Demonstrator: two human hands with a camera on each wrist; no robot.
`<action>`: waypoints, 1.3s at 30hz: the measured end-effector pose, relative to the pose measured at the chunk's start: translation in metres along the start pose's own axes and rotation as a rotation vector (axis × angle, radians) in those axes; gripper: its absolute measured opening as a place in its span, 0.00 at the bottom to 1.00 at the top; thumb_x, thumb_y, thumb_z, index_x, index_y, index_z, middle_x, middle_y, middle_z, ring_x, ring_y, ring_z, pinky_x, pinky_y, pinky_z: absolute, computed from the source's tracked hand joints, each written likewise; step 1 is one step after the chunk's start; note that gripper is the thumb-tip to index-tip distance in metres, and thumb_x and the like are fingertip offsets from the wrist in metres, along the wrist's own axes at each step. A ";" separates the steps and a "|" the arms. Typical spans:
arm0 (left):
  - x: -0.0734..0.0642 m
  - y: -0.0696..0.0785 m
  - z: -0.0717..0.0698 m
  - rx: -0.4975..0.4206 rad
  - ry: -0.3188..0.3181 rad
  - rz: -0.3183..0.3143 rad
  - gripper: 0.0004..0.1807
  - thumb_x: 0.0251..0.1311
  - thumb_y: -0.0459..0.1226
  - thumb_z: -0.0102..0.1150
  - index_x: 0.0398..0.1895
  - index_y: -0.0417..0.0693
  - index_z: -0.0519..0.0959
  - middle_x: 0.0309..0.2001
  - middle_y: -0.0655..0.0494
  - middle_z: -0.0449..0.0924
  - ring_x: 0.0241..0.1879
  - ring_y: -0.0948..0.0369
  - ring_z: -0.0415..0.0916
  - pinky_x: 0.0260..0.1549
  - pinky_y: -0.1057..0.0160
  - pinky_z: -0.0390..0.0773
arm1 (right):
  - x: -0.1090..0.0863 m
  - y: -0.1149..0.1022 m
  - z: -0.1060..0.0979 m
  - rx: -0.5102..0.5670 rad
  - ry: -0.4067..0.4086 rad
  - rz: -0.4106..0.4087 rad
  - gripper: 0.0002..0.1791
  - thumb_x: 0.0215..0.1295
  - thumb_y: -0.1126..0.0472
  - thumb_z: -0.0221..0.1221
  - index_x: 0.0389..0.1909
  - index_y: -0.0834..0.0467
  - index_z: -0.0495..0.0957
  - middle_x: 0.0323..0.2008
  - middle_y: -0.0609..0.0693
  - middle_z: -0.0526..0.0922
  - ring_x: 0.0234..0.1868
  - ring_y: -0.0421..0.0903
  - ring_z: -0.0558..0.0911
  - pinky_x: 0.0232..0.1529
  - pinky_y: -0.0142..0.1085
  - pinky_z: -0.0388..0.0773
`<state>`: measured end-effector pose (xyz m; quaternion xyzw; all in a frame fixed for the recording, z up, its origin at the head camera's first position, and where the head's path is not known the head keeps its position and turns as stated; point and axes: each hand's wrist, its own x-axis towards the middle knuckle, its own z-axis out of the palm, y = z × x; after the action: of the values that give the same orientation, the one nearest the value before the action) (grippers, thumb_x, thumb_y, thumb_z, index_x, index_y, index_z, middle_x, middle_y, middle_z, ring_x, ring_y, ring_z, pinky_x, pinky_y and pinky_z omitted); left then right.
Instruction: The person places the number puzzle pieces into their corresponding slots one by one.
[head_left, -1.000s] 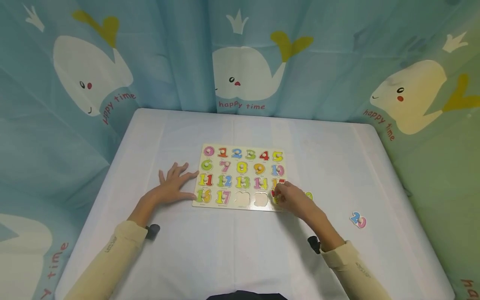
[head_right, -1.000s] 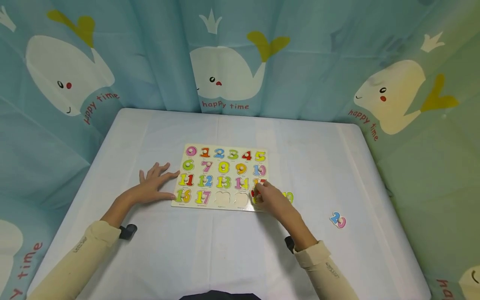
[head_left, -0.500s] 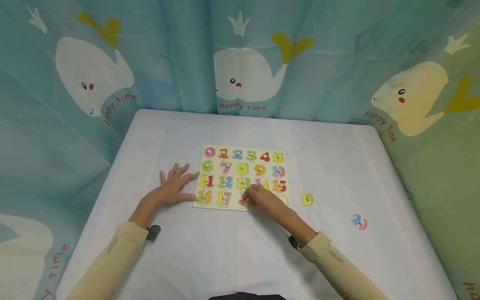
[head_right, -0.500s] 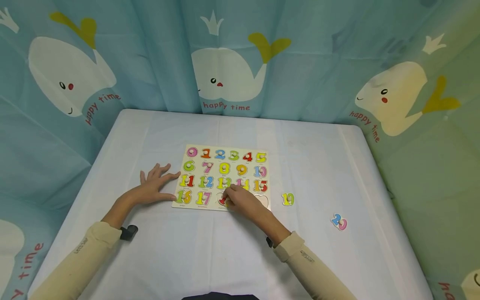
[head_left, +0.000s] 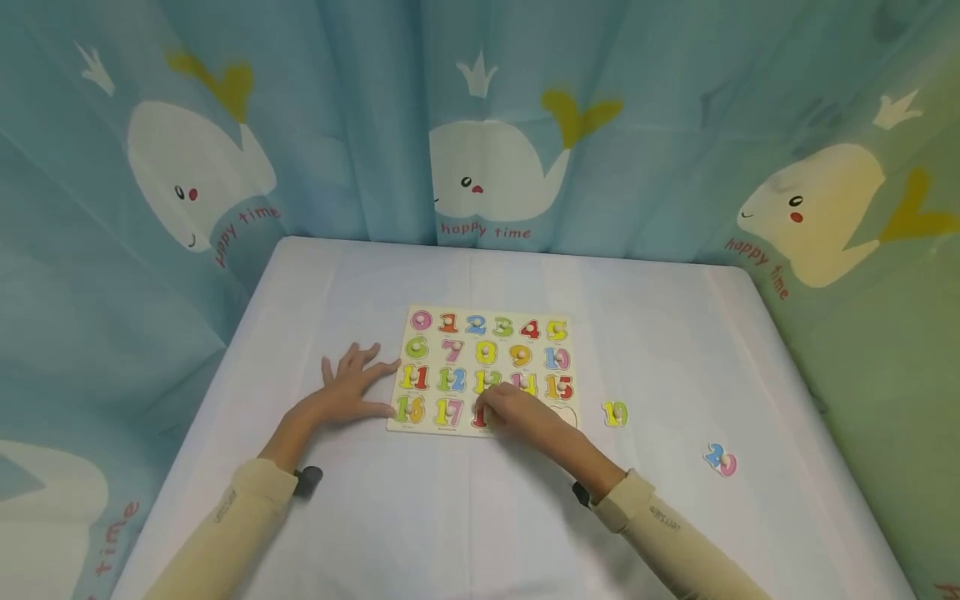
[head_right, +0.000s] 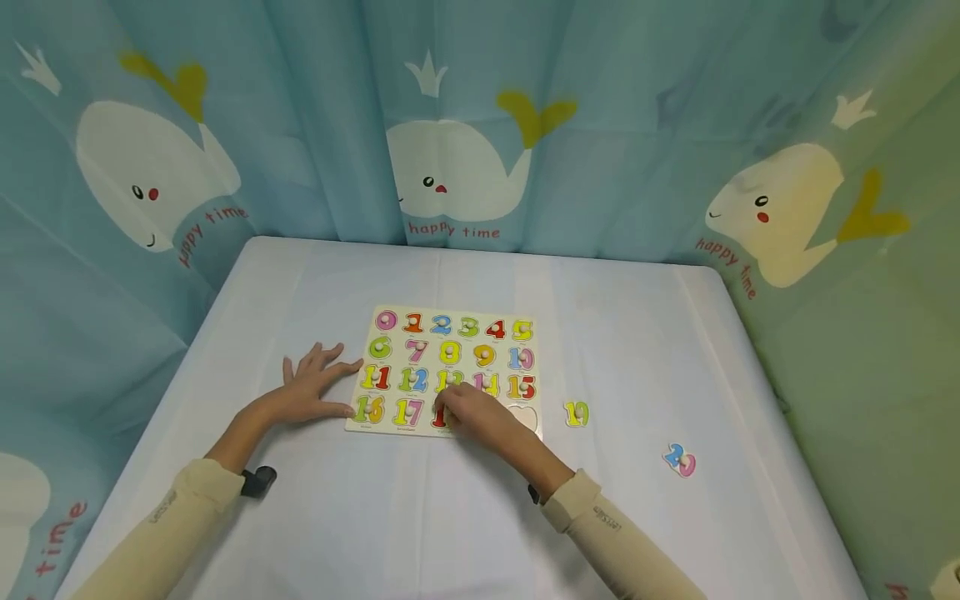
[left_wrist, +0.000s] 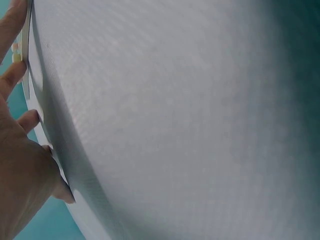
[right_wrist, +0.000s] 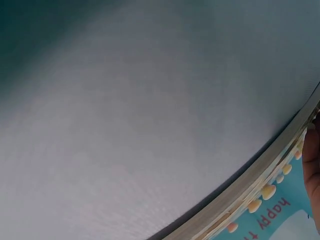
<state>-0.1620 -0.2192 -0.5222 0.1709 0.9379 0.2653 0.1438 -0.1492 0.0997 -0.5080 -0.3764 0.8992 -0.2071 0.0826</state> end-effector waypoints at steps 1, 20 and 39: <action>0.000 0.000 0.000 0.000 0.001 -0.002 0.46 0.46 0.58 0.66 0.69 0.52 0.64 0.71 0.38 0.44 0.69 0.36 0.27 0.53 0.28 0.22 | 0.000 0.000 0.001 -0.001 -0.004 0.003 0.10 0.59 0.72 0.56 0.39 0.57 0.78 0.35 0.44 0.79 0.38 0.40 0.74 0.39 0.28 0.72; -0.005 0.000 0.007 0.002 0.027 0.007 0.45 0.46 0.58 0.66 0.68 0.52 0.65 0.71 0.38 0.46 0.69 0.36 0.29 0.53 0.28 0.23 | -0.008 -0.004 0.010 -0.163 0.091 0.013 0.04 0.59 0.65 0.62 0.35 0.58 0.78 0.31 0.46 0.76 0.31 0.40 0.74 0.34 0.28 0.75; -0.004 0.005 0.001 0.023 0.020 -0.006 0.45 0.47 0.58 0.66 0.69 0.52 0.64 0.71 0.37 0.46 0.69 0.36 0.29 0.53 0.27 0.24 | -0.076 0.045 -0.044 -0.088 0.263 0.475 0.14 0.55 0.63 0.67 0.42 0.62 0.79 0.43 0.60 0.72 0.39 0.53 0.74 0.34 0.44 0.76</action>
<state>-0.1568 -0.2165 -0.5191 0.1669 0.9428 0.2560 0.1334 -0.1381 0.1955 -0.4886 -0.1281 0.9734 -0.1897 -0.0048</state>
